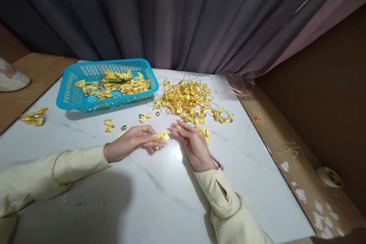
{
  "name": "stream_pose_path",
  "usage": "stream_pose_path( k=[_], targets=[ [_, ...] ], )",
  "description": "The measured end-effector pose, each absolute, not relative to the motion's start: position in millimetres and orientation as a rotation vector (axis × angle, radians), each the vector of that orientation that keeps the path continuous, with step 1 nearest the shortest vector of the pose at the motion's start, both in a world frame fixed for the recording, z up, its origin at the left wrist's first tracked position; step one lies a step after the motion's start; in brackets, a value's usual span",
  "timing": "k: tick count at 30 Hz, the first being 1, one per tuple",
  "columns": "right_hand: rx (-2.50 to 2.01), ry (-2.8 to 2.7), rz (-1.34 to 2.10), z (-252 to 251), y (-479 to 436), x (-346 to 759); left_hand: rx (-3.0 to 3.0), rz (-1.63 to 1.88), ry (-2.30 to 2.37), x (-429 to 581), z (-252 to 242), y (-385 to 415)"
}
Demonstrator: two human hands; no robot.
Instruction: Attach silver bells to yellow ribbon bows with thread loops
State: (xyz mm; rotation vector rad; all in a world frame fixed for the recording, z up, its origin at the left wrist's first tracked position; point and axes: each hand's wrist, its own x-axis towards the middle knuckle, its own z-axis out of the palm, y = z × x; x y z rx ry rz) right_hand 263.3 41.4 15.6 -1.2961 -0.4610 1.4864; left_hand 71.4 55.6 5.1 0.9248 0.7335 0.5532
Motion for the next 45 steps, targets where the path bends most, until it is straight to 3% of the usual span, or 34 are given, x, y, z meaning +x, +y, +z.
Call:
stream_pose_path(
  k=[38,45],
  targets=[
    [-1.326,-0.44,1.345,10.3,52.7,287.5,1.083,0.513,0.685,68.4,8.2,55.1],
    [-1.454,-0.931,1.124,16.6,40.3,274.5,1.155,0.61,0.738,71.8,6.6,52.2]
  ],
)
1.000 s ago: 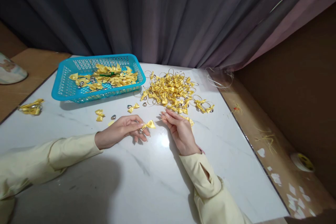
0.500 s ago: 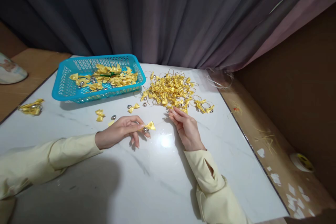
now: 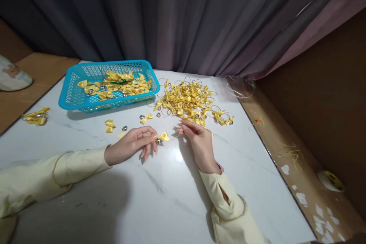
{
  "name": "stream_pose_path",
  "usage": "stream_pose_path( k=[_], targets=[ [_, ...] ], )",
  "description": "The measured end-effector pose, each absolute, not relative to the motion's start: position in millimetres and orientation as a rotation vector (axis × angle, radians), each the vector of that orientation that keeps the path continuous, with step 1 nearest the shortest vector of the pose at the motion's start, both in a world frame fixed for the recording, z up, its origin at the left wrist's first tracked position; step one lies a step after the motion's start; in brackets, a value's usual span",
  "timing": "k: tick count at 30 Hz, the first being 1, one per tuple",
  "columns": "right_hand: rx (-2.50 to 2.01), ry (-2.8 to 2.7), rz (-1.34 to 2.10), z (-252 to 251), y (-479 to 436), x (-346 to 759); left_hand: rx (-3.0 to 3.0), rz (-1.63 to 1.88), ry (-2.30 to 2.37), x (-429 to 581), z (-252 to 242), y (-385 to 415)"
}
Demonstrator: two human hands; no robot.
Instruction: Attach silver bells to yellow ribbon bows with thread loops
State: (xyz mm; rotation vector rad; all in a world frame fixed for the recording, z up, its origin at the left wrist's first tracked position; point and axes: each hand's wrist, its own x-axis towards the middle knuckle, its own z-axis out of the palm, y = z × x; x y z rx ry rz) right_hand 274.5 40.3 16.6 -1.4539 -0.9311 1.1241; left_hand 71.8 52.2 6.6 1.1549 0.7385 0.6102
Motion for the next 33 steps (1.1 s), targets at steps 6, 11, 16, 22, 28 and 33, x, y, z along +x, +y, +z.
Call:
stream_pose_path(
  k=[6,11,16,22,28,33],
  targets=[
    [-1.424,-1.377,0.764,29.0,17.8,250.6,1.261,0.753,0.826,73.3,6.4,49.0],
    [-1.268,-1.754,0.404,22.6,7.9,237.2,1.347,0.801,0.851,73.2,4.0,46.6],
    [-1.306,-1.789,0.407,15.7,7.7,233.8,1.427,0.766,0.869,72.6,3.1,43.7],
    [-1.329,-1.793,0.514,15.6,7.9,234.8,1.475,0.776,0.858,72.4,1.7,43.4],
    [-1.292,-1.818,0.448,13.1,6.4,234.8,1.528,0.778,0.865,71.4,1.9,43.3],
    [-1.234,-1.869,0.385,10.2,5.6,235.7,1.571,0.778,0.873,70.4,3.4,42.9]
  ],
)
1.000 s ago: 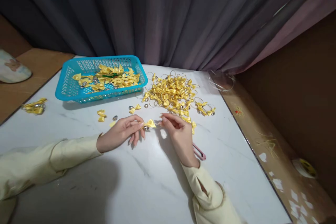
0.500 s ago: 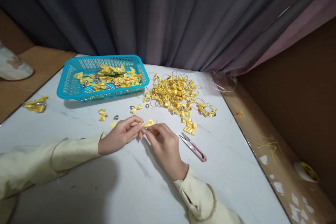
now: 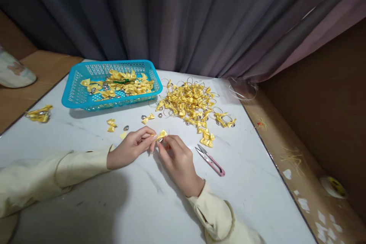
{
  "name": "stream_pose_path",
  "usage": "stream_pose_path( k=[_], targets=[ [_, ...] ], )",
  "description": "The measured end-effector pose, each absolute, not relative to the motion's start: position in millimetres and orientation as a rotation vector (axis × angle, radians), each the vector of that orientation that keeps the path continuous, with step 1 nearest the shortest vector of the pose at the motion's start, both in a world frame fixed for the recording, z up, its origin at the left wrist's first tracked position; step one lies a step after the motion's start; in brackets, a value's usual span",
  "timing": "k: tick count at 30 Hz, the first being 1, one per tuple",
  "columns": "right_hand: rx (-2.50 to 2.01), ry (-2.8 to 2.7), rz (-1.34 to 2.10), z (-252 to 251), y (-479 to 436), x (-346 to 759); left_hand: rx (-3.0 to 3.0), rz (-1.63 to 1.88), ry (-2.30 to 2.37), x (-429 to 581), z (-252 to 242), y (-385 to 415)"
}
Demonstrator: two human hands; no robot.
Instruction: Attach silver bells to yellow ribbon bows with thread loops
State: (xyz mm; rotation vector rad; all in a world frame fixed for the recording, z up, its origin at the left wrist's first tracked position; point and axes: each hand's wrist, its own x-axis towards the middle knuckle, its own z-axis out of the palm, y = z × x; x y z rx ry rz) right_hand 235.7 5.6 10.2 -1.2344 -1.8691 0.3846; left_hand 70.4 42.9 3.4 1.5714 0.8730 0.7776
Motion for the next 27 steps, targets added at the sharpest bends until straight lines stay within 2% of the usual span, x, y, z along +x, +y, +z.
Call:
stream_pose_path(
  k=[15,19,27],
  targets=[
    [-1.316,-1.787,0.334,15.6,19.3,255.9,1.458,0.829,0.886,69.2,0.2,43.9],
    [-1.493,-1.47,0.506,10.5,30.1,268.2,1.449,0.802,0.879,69.1,2.9,43.7],
    [-1.572,-0.856,0.832,9.9,38.3,272.0,1.483,0.735,0.829,69.3,5.6,41.9]
  ],
)
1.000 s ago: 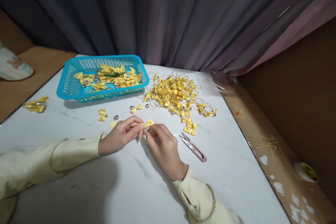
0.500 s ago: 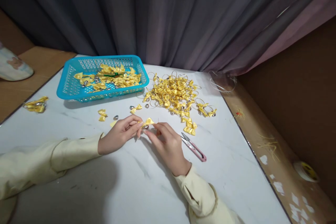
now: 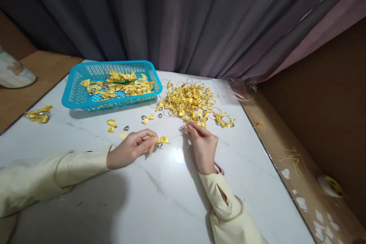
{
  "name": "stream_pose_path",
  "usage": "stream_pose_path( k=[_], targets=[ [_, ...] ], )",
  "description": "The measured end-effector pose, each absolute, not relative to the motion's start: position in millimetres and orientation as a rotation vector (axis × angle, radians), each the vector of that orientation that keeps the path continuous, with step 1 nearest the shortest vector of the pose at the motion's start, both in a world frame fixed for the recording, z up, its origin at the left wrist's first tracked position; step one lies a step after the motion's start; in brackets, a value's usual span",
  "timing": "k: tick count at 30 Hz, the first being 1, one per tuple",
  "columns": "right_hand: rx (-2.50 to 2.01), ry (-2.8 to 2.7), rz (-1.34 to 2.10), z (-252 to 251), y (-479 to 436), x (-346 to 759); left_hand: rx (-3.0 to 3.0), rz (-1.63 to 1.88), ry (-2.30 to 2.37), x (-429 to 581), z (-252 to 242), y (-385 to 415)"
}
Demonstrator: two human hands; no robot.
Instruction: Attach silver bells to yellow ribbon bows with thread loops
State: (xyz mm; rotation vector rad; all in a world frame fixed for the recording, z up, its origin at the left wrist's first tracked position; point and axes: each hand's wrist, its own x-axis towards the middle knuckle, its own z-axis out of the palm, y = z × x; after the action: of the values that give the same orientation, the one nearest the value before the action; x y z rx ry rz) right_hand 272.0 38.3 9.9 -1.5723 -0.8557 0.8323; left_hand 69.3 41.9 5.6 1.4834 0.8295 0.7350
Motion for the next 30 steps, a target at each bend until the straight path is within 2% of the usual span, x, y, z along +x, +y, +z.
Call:
stream_pose_path(
  k=[5,20,24,30],
  targets=[
    [-1.522,-0.766,0.923,7.7,39.8,272.0,1.52,0.68,0.812,68.8,6.2,39.8],
    [-1.537,-0.919,0.847,6.5,39.6,271.8,1.615,0.639,0.779,67.5,9.4,36.8],
    [-1.515,-0.988,0.958,14.2,37.3,274.9,1.596,0.656,0.792,68.1,8.5,37.5],
    [-1.384,-1.383,1.299,34.6,27.4,268.8,1.54,0.686,0.794,69.3,8.6,39.1]
  ],
)
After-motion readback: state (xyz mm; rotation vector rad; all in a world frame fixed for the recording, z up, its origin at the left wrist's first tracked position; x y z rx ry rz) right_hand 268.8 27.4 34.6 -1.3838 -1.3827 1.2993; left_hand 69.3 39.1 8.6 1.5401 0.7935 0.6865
